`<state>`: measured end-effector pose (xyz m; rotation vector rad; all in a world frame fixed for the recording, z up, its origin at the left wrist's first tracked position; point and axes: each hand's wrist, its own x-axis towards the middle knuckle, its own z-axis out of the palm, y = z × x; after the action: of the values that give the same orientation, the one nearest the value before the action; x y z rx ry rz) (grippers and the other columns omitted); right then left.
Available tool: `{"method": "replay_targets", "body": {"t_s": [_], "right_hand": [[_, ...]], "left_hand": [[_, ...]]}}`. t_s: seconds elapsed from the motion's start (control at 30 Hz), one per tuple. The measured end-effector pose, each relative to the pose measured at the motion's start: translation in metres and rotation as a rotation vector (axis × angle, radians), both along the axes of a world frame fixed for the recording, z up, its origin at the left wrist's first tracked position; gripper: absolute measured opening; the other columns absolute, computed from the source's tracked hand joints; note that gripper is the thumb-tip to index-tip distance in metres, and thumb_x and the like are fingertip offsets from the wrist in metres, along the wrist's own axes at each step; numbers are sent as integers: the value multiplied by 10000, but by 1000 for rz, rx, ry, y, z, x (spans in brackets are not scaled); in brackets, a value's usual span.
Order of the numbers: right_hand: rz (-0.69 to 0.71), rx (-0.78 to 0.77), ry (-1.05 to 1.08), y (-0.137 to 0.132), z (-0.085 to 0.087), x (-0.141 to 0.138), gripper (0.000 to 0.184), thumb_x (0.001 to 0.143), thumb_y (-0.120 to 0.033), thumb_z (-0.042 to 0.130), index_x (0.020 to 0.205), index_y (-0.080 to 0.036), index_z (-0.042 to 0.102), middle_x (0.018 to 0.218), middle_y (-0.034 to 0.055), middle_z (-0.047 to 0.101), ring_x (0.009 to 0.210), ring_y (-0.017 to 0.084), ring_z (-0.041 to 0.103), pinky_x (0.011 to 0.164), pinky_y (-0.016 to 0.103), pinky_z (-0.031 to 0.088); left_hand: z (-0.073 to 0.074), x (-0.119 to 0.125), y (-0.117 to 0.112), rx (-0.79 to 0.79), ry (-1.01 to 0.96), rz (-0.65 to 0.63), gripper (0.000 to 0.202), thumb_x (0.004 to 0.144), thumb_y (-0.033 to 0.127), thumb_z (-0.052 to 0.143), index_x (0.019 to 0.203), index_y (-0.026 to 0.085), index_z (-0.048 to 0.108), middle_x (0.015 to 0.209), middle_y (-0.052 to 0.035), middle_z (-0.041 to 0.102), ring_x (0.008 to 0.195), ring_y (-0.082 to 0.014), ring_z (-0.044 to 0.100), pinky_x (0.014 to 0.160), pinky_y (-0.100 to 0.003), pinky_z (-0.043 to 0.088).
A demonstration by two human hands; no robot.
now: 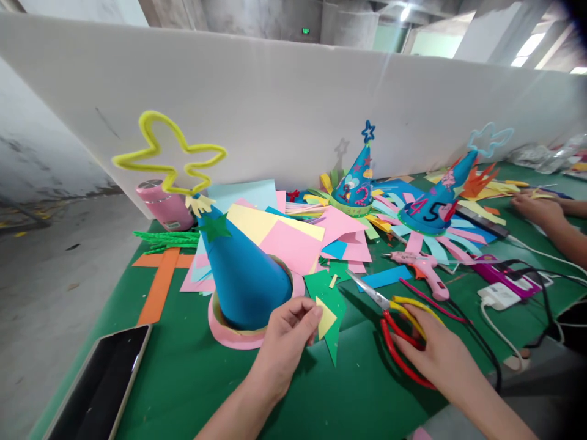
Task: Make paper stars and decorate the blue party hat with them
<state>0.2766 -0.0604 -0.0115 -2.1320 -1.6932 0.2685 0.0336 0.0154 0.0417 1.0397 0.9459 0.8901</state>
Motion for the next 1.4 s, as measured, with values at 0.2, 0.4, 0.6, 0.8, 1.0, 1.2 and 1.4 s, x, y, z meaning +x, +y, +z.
{"method": "replay_targets", "body": {"t_s": [0.2, 0.4, 0.6, 0.8, 1.0, 1.2, 1.4], "right_hand": [[55, 50, -116, 6, -10, 15, 418, 763, -372, 504, 1095, -123, 455, 1039, 159, 571, 763, 241, 617, 645, 365, 508], [91, 137, -346, 17, 16, 9, 363, 773, -394, 509, 1030, -139, 539, 1033, 146, 569, 968, 316, 521, 764, 418, 437], [455, 49, -277, 80, 44, -40, 271, 852, -263, 443, 1081, -156, 540, 1035, 105, 565, 976, 225, 497, 817, 314, 384], [578, -91, -315, 133, 33, -54, 191, 774, -253, 572, 937, -163, 615, 895, 85, 592, 877, 218, 518, 720, 278, 377], [699, -192, -354, 151, 29, -48, 159, 745, -301, 613, 844, -181, 641, 884, 70, 567, 847, 209, 498, 715, 279, 360], [746, -192, -394, 145, 26, -50, 146, 817, -244, 518, 823, -148, 628, 872, 83, 556, 832, 203, 484, 714, 286, 357], [744, -162, -409, 140, 28, -46, 154, 816, -271, 525, 896, -167, 606, 897, 78, 556, 869, 210, 477, 718, 286, 356]], "left_hand": [[-4, -20, -15, -80, 61, 36, 205, 727, 272, 599, 597, 162, 485, 494, 37, 510, 476, -80, 416, 469, -200, 340], [-8, -22, -26, -52, 116, 82, 174, 724, 263, 591, 615, 152, 512, 506, 34, 501, 485, -87, 432, 482, -207, 358], [-25, -12, -38, 365, 369, 45, 164, 767, 226, 510, 615, 168, 525, 541, 21, 482, 533, -115, 448, 509, -219, 363], [-42, -25, -45, 819, 571, 87, 132, 758, 137, 484, 650, 184, 543, 575, -5, 500, 554, -138, 457, 535, -244, 362], [-37, -40, -34, 776, 570, 310, 78, 749, 153, 513, 694, 196, 547, 615, -12, 533, 570, -147, 489, 564, -249, 389], [-36, -48, -24, 673, 566, 488, 36, 737, 193, 530, 726, 204, 563, 624, -4, 557, 556, -142, 493, 545, -240, 383], [-39, -45, -26, 697, 572, 456, 37, 731, 192, 540, 737, 199, 576, 608, 2, 553, 539, -138, 497, 532, -234, 382]]}}
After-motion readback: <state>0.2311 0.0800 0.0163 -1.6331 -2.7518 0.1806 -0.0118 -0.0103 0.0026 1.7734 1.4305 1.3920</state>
